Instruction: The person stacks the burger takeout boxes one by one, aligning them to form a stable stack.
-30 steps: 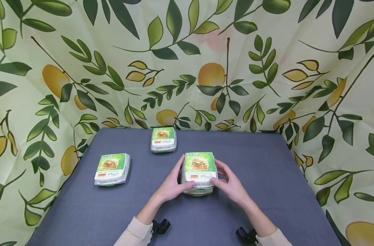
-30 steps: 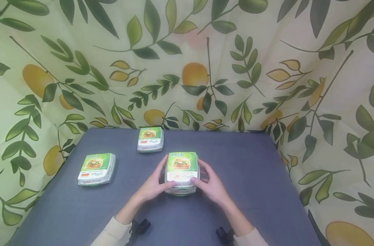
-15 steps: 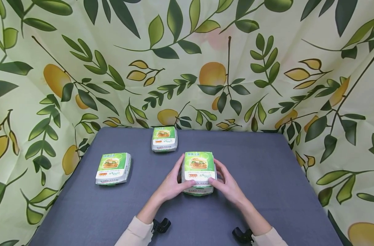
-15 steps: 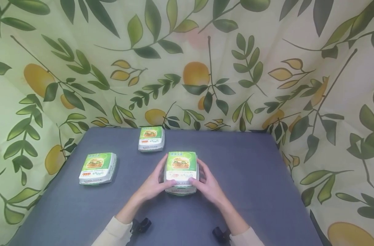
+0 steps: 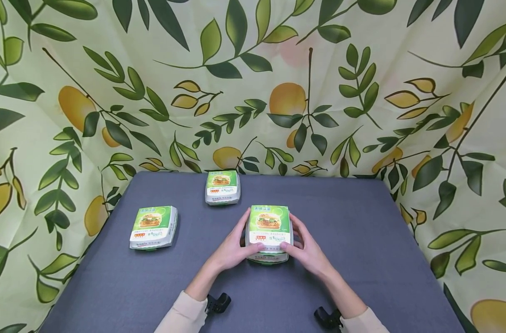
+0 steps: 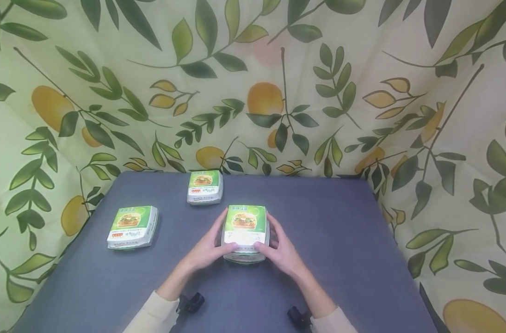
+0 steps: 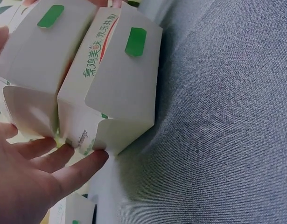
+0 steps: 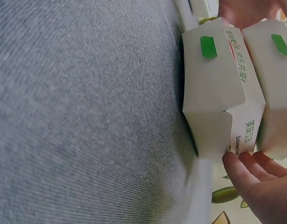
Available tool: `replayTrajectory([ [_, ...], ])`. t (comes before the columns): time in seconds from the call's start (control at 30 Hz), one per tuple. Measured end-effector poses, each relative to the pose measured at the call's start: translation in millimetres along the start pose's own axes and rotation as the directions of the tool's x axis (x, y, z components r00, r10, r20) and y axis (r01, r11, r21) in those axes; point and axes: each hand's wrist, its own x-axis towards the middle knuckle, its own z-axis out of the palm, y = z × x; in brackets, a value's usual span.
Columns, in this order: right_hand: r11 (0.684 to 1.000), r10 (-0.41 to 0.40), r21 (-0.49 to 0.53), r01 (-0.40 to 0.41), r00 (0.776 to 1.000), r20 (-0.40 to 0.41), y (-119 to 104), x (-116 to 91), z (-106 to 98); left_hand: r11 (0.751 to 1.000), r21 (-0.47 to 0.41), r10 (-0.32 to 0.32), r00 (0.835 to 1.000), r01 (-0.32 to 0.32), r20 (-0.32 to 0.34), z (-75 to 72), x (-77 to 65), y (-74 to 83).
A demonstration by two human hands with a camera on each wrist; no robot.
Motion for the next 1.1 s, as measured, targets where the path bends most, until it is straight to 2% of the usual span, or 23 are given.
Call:
replayTrajectory([
  [0.23,1.000,0.016,-0.012,-0.016,1.000,0.008,1.5,1.3,-1.0,1.000,-0.002,-0.005,1.000,0.005,-0.011,1.2,1.2,-0.3],
  [0.67,1.000,-0.004,-0.005,0.004,1.000,0.025,3.2,0.9,-1.7,1.000,0.015,-0.006,1.000,0.007,-0.026,2.5,-1.1,-1.0],
  [0.83,1.000,-0.001,-0.024,0.002,1.000,0.016,5.5,1.8,0.0,0.999,0.036,-0.005,0.999,0.006,-0.036,2.3,-0.8,-1.4],
  [1.1,0.999,-0.011,-0.033,0.011,1.000,0.004,5.6,1.9,1.0,1.000,0.019,0.002,0.999,-0.002,-0.035,1.9,-0.7,0.2],
])
